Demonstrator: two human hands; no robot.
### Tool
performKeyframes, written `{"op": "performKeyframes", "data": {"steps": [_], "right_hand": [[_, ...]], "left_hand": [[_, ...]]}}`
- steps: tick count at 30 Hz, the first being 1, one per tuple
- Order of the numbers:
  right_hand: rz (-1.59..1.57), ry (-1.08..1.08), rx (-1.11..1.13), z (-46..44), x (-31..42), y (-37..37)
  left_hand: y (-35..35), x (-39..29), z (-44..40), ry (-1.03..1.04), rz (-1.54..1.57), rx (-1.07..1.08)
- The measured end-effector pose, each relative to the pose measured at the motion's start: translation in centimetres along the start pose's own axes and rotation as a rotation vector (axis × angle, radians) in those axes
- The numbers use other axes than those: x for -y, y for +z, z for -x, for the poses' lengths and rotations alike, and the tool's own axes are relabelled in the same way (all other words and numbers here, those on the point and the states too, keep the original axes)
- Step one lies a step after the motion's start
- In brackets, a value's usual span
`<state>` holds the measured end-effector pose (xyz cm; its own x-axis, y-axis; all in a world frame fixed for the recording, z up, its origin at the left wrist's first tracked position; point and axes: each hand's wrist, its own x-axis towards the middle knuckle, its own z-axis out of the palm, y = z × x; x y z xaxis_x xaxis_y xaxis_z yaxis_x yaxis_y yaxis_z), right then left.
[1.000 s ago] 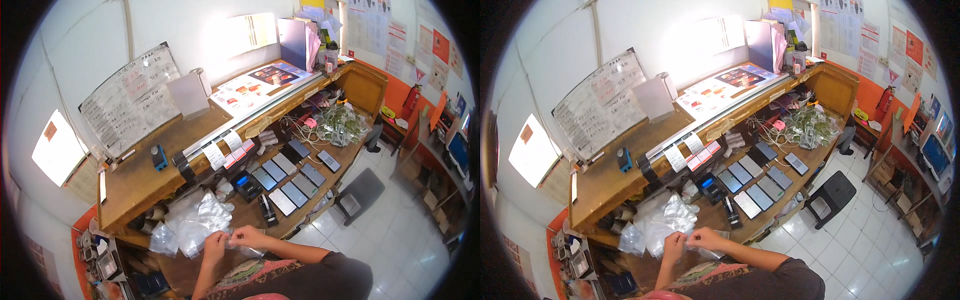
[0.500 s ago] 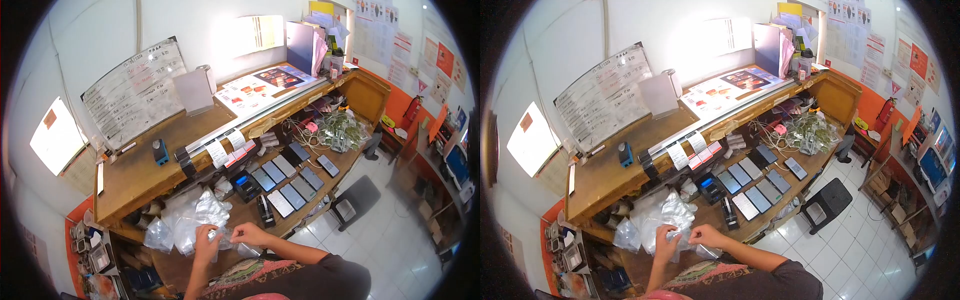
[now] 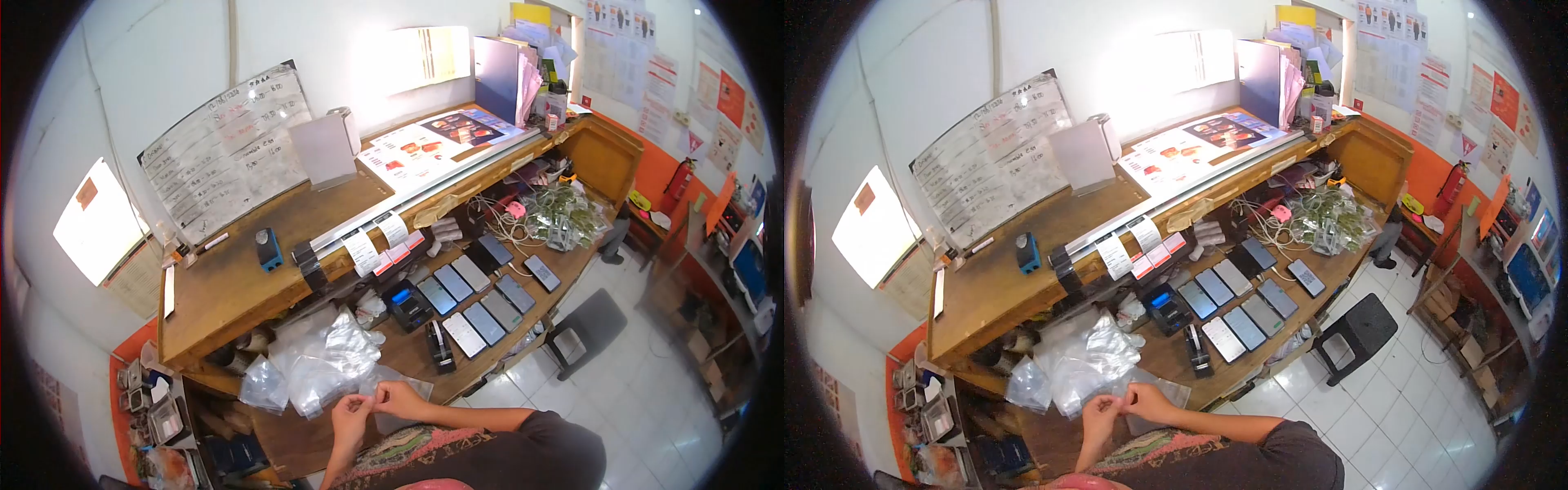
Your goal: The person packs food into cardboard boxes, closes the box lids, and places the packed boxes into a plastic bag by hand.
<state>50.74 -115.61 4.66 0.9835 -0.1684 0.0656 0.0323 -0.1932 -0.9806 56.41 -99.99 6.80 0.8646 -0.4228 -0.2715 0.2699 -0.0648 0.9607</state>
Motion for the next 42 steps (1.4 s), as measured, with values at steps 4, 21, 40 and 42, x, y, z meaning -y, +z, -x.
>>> {"op": "performKeyframes", "data": {"steps": [4,21,40,42], "right_hand": [[-0.225,-0.073,-0.006,-0.4,-1.9,1.7],[-1.113,0.357,-0.045,0.3,-4.1,1.2],[-0.639,0.305,-0.253,0.6,-2.3,-7.4],[-0.529,0.188,-0.267,-0.2,-2.2,-6.1]], "left_hand": [[-1.0,1.5,-0.4,0.042,0.045,-0.025],[-2.7,4.8,-2.4,-0.087,0.348,-0.045],[-3.0,0.8,-0.9,-0.002,0.137,0.198],[-3.4,3.1,-2.0,0.21,-0.325,0.219]]}}
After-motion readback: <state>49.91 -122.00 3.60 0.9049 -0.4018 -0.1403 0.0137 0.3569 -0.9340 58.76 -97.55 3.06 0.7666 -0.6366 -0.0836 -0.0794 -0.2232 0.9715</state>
